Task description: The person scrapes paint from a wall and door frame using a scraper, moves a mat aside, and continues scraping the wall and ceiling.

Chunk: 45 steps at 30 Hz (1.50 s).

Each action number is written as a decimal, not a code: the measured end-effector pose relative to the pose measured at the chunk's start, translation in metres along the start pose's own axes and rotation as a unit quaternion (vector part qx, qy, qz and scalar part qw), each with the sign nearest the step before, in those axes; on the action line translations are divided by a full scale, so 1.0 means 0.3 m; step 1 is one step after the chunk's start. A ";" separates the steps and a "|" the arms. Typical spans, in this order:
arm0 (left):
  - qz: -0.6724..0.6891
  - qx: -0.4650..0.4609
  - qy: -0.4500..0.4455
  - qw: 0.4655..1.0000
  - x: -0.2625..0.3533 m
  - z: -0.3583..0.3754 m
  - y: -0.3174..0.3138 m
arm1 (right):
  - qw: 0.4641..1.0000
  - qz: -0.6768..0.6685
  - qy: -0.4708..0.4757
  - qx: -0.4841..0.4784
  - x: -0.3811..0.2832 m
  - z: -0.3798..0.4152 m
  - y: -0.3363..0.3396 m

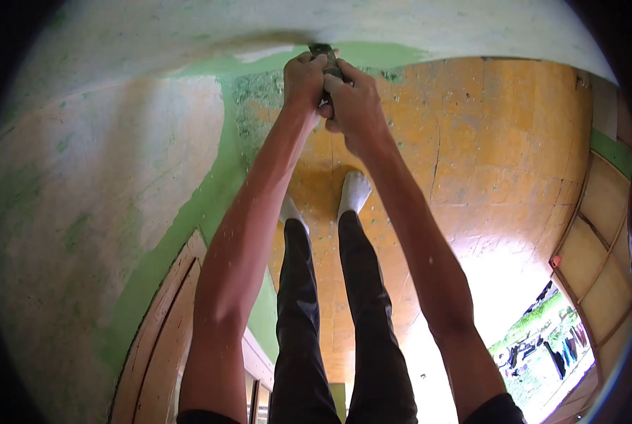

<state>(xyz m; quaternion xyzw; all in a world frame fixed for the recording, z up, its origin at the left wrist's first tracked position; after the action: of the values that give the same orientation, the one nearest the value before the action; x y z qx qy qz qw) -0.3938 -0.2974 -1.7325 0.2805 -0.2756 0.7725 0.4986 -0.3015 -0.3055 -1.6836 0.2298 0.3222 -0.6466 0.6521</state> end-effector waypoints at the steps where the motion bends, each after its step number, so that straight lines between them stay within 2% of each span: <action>1: 0.021 -0.007 -0.011 1.000 0.044 0.019 -0.013 | 1.000 0.003 0.014 -0.003 -0.048 0.007 -0.007; 4: 0.002 -0.039 -0.033 0.999 0.024 0.027 0.008 | 0.999 -0.025 0.017 0.011 -0.041 0.088 -0.015; 6: 0.047 -0.038 -0.068 0.996 -0.041 0.010 0.023 | 0.995 0.070 0.049 0.046 0.059 0.064 -0.006; 7: 0.047 -0.040 -0.070 0.996 -0.067 0.007 0.035 | 0.995 0.070 0.051 0.047 0.093 0.045 0.000; 9: -0.009 0.001 -0.023 1.000 -0.128 -0.005 0.078 | 0.997 0.081 0.000 -0.005 0.164 0.007 0.003; 10: -0.010 0.001 -0.028 1.000 -0.165 -0.004 0.094 | 0.997 0.079 0.005 -0.007 0.187 -0.001 0.006; 12: 0.085 0.043 0.005 0.995 -0.274 0.028 0.125 | 0.982 0.181 -0.015 -0.057 0.237 -0.009 0.025; 14: 0.019 0.093 0.090 0.991 -0.380 0.103 0.174 | 0.973 0.211 -0.045 -0.086 0.291 0.039 0.059; 17: 0.059 0.073 0.186 0.978 -0.542 0.298 0.232 | 0.927 0.304 -0.149 -0.161 0.387 0.146 0.081; 19: 0.097 0.059 0.247 0.962 -0.695 0.427 0.262 | 0.906 0.304 -0.197 -0.217 0.468 0.230 0.114; 21: 0.085 0.030 0.291 0.953 -0.758 0.567 0.274 | 0.865 0.342 -0.284 -0.231 0.507 0.316 0.129; 22: 0.069 0.014 0.302 0.951 -0.762 0.634 0.272 | 0.863 0.347 -0.283 -0.232 0.540 0.355 0.133; 23: 0.075 0.015 0.300 0.951 -0.776 0.688 0.271 | 0.845 0.440 -0.192 -0.236 0.577 0.381 0.136; 24: 0.025 0.055 0.294 0.954 -0.780 0.734 0.274 | 0.812 0.525 -0.099 -0.237 0.570 0.401 0.121; 25: -0.025 0.096 0.288 0.952 -0.781 0.756 0.286 | 0.808 0.529 -0.099 -0.240 0.575 0.416 0.111; 26: -0.019 0.097 0.288 0.952 -0.784 0.757 0.293 | 0.811 0.522 -0.098 -0.246 0.581 0.428 0.098; 28: 0.082 0.096 0.231 0.965 -0.747 0.744 0.310 | 0.811 0.517 -0.099 -0.257 0.559 0.438 0.036; 29: 0.131 0.073 0.233 0.961 -0.756 0.714 0.342 | 0.817 0.505 -0.085 -0.266 0.545 0.427 0.001; 32: 0.098 0.094 0.202 0.970 -0.590 0.610 0.381 | 0.839 0.464 -0.055 -0.279 0.486 0.376 -0.081; 34: 0.145 0.096 0.152 0.973 -0.482 0.516 0.376 | 0.927 0.293 -0.124 -0.200 0.377 0.351 -0.151; 35: 0.149 0.082 0.133 0.976 -0.400 0.484 0.371 | 0.924 0.296 -0.127 -0.204 0.327 0.348 -0.176; 37: 0.150 0.070 0.079 0.983 -0.221 0.412 0.351 | 0.966 0.183 -0.120 -0.140 0.206 0.319 -0.217; 38: 0.148 0.073 0.046 0.985 -0.151 0.378 0.340 | 0.964 0.188 -0.123 -0.145 0.152 0.307 -0.236; 40: 0.124 0.045 0.049 0.990 -0.050 0.304 0.332 | 0.979 0.156 -0.067 -0.111 0.037 0.258 -0.268; 41: 0.131 0.055 0.048 0.989 -0.007 0.279 0.323 | 0.977 0.163 -0.070 -0.120 0.005 0.228 -0.285; 43: 0.197 0.030 -0.049 0.979 0.070 0.222 0.291 | 0.989 0.067 -0.073 -0.110 -0.049 0.160 -0.304; 45: 0.210 0.043 -0.064 0.975 0.106 0.145 0.296 | 0.986 0.087 -0.055 -0.131 -0.076 0.086 -0.324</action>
<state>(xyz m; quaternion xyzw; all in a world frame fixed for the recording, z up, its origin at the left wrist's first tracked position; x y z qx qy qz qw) -0.4801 -0.3396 -1.6929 0.2869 -0.3259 0.8515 0.2940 -0.3938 -0.3138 -1.6380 0.1333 0.3465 -0.5515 0.7470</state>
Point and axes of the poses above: each hand's wrist, its own z-axis away from the middle knuckle, its own y-axis out of the back of the hand, x = y × z, the point moved 3 cm from there along -z, towards the middle knuckle, and after that the axes turned 4 degrees about -z, right-handed, at the moved point
